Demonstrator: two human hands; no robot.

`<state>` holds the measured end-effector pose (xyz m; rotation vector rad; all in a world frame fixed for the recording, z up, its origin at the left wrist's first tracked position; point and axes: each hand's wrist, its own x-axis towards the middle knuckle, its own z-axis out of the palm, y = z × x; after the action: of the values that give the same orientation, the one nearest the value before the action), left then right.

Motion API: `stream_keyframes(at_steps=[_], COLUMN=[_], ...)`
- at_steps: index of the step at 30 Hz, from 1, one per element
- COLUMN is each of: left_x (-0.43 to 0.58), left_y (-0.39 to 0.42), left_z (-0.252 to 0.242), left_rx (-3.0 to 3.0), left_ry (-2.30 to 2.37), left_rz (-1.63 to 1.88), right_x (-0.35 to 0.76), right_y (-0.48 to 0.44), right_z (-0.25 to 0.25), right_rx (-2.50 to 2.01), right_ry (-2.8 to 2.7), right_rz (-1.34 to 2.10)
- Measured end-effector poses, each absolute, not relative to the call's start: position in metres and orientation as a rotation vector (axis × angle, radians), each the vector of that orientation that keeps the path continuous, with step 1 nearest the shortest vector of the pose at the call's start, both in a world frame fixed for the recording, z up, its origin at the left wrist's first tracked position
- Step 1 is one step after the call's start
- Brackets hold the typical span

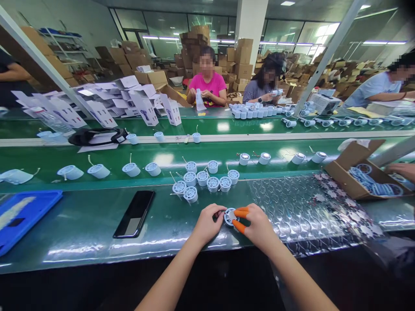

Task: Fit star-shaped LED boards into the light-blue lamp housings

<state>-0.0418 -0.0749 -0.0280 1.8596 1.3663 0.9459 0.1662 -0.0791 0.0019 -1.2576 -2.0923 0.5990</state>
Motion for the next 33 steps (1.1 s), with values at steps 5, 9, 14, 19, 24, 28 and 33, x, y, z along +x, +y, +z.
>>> stream_keyframes(at_steps=[5, 9, 14, 19, 24, 28, 33], left_x=[-0.038, -0.037, -0.028, -0.016, -0.006, 0.003, 0.013], left_y=[-0.074, -0.081, -0.088, -0.090, -0.099, -0.104, -0.101], left_z=[-0.037, -0.033, -0.027, -0.024, -0.006, 0.003, 0.011], left_rx=[1.857, 1.937, 1.950, 2.009, 2.066, 2.083, 2.334], left_ry=[1.348, 1.334, 1.275, 1.321, 1.092, 1.119, 1.331], left_rz=[0.887, 0.821, 0.753, 0.864, 1.213, 1.381, 1.437], right_x=[0.157, 0.153, 0.160, 0.158, 0.150, 0.152, 0.160], right_y=[-0.081, -0.087, -0.096, -0.106, -0.122, -0.133, -0.136], right_z=[-0.004, -0.010, -0.017, -0.020, 0.006, 0.026, 0.036], right_rx=[-1.264, -1.316, -1.292, -1.199, -0.918, -0.987, -1.069], right_ry=[-1.973, -1.932, -1.804, -1.219, -0.933, -0.979, -0.894], right_rz=[0.625, 0.602, 0.736, 1.166, 1.435, 1.311, 1.239])
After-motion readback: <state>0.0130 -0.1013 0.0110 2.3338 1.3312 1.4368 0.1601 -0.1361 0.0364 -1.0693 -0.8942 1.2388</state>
